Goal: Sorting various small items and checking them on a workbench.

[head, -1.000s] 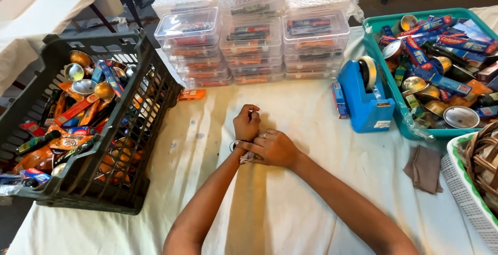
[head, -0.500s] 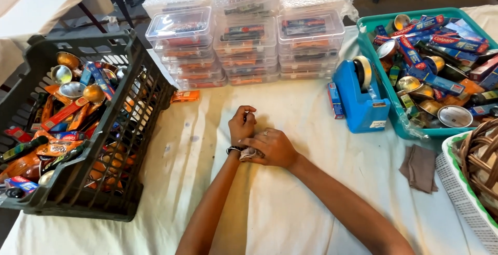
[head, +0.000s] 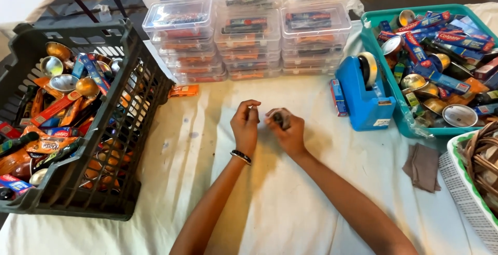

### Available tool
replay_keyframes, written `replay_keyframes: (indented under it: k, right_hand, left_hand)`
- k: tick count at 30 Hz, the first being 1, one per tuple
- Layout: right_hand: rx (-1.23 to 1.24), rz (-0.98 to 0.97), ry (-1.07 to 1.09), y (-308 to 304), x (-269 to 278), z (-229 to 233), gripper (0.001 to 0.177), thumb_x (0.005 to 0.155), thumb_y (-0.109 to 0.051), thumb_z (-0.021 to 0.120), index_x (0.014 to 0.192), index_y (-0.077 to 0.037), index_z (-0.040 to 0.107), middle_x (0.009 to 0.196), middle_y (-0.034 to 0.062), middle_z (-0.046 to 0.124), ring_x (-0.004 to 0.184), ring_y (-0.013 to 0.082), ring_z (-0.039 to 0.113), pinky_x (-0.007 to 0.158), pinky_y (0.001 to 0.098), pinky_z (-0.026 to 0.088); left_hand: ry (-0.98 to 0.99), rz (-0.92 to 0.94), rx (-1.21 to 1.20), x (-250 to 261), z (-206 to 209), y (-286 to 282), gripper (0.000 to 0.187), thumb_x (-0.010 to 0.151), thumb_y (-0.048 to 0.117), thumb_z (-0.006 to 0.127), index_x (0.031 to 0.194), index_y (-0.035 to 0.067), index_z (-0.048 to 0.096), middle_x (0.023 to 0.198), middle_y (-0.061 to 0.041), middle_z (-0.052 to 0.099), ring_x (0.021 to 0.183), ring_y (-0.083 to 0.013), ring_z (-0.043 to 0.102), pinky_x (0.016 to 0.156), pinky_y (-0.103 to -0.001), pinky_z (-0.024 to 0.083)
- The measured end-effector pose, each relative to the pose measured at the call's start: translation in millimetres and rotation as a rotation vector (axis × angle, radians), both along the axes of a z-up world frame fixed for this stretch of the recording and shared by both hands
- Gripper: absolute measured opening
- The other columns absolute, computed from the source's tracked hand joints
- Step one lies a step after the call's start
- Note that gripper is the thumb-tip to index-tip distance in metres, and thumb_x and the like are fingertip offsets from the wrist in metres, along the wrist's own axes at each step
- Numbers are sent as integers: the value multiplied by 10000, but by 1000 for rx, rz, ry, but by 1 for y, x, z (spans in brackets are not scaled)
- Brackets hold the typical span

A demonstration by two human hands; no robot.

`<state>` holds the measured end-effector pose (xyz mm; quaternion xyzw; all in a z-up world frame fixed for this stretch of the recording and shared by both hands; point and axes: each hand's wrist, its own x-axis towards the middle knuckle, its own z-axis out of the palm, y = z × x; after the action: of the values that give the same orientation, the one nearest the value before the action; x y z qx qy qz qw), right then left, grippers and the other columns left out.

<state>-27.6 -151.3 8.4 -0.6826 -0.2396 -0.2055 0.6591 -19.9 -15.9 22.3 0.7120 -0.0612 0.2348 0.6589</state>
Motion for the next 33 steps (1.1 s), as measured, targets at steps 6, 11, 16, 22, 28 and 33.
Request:
replay_keyframes:
  k: [6, 11, 16, 22, 28, 33]
  right_hand:
    - [217, -126, 276, -1, 7, -1, 244, 994, -255, 707, 919, -25, 671, 747, -29, 629, 664, 49, 543, 585, 229, 447]
    - [184, -99, 72, -5, 11, -13, 171, 1023, -170, 667, 968, -9, 664, 888, -5, 667, 809, 51, 577, 735, 230, 507]
    - [308, -40, 290, -3, 15, -14, 114, 975, -119, 690, 964, -6, 683, 853, 4, 670, 741, 59, 571, 667, 238, 490]
    - [334, -57, 300, -6, 13, -12, 201, 989, -203, 683, 1006, -3, 677, 842, -5, 668, 731, 61, 577, 681, 234, 493]
    - [452, 43, 336, -8, 14, -7, 422, 1041, -417, 628, 1063, 4, 634, 780, 33, 619, 702, 108, 585, 673, 265, 489]
    - [599, 92, 386, -12, 20, -3, 617, 1038, -598, 487, 1160, 0, 575, 854, 63, 664, 815, 133, 634, 743, 270, 517]
  left_hand:
    - [-135, -25, 34, -45, 46, -15, 128, 974, 41, 587, 1072, 70, 664, 712, 39, 529, 603, -39, 462, 561, -228, 398]
    - [-435, 18, 533, -35, 32, -7, 106, 960, 82, 593, 1031, 106, 668, 691, -20, 573, 575, -145, 541, 545, -291, 432]
    - [-303, 10, 570, -42, 18, -20, 143, 935, 83, 633, 1063, 106, 692, 724, -32, 662, 542, -197, 614, 528, -334, 477]
    - [-264, 1, 480, -45, 15, -29, 288, 963, 56, 617, 1249, 67, 595, 927, -106, 658, 735, -261, 643, 644, -372, 526]
    - [-366, 14, 546, -38, 6, -21, 370, 932, 52, 613, 1292, 36, 532, 1153, -180, 641, 979, -366, 632, 817, -432, 530]
    - [-113, -141, 399, -31, 2, -22, 398, 981, 105, 638, 1358, 22, 542, 1090, -187, 701, 930, -326, 684, 800, -396, 553]
